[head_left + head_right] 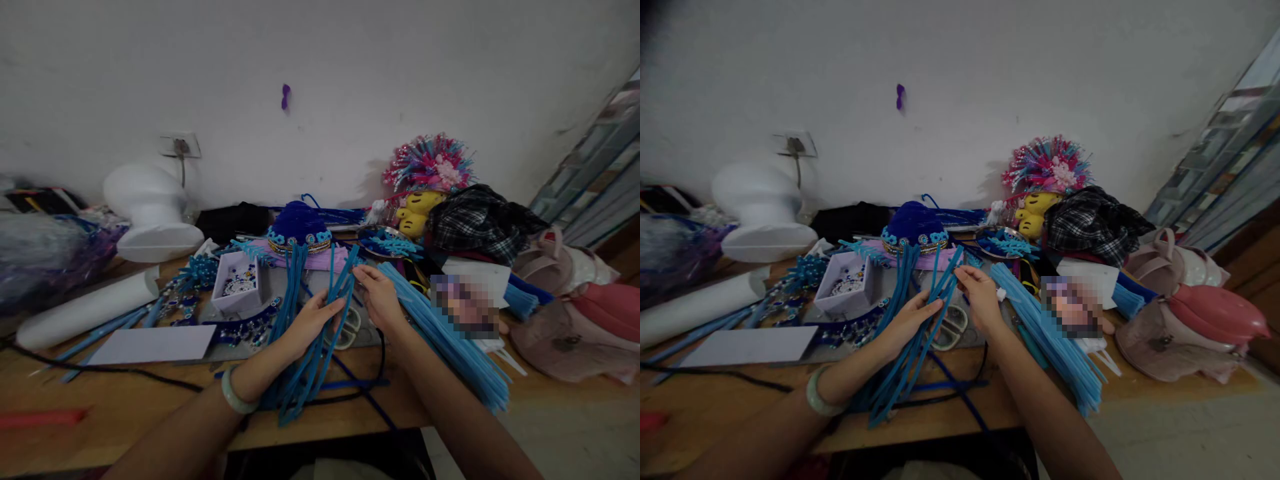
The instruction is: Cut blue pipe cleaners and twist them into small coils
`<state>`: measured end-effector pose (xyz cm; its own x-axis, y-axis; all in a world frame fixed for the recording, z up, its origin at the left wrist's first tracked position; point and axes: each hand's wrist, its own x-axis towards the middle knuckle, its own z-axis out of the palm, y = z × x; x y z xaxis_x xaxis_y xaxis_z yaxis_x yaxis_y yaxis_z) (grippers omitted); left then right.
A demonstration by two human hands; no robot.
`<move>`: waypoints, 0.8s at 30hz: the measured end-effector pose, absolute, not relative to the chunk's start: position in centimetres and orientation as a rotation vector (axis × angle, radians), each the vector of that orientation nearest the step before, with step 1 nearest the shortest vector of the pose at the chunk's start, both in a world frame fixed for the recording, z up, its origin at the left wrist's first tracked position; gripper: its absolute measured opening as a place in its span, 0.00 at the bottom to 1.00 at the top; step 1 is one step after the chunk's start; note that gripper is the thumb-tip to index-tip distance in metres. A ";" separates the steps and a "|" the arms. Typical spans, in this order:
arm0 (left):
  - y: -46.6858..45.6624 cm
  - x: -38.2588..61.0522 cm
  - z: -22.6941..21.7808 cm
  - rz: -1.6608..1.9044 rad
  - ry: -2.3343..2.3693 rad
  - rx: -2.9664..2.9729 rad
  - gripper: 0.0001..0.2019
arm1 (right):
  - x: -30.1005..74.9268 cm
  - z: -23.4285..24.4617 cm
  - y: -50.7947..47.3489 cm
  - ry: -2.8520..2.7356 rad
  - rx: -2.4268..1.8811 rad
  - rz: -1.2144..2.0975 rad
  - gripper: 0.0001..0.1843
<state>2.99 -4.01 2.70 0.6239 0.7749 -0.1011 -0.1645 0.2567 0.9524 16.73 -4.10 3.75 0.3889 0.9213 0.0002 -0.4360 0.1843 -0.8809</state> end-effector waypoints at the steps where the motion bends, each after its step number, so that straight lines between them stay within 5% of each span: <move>1: -4.0 3.0 2.6 0.717 0.651 1.157 0.14 | 16.6 3.6 -4.1 -0.649 -0.975 1.024 0.10; 10: -3.5 3.6 2.1 0.739 0.549 0.886 0.16 | 16.3 4.3 -4.6 -0.576 -0.844 1.160 0.18; 17: -3.6 3.1 2.9 0.571 0.621 0.999 0.26 | 16.7 4.1 -4.2 -0.603 -0.890 1.203 0.11; 24: -4.1 3.1 3.3 0.682 0.549 1.020 0.12 | 17.3 4.1 -4.2 -0.520 -0.793 1.438 0.09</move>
<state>3.11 -4.10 3.32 0.6713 0.7345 -0.0998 -0.2537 0.3542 0.9001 17.29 -4.16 4.08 0.0926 0.9852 -0.1444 -0.6651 -0.0467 -0.7453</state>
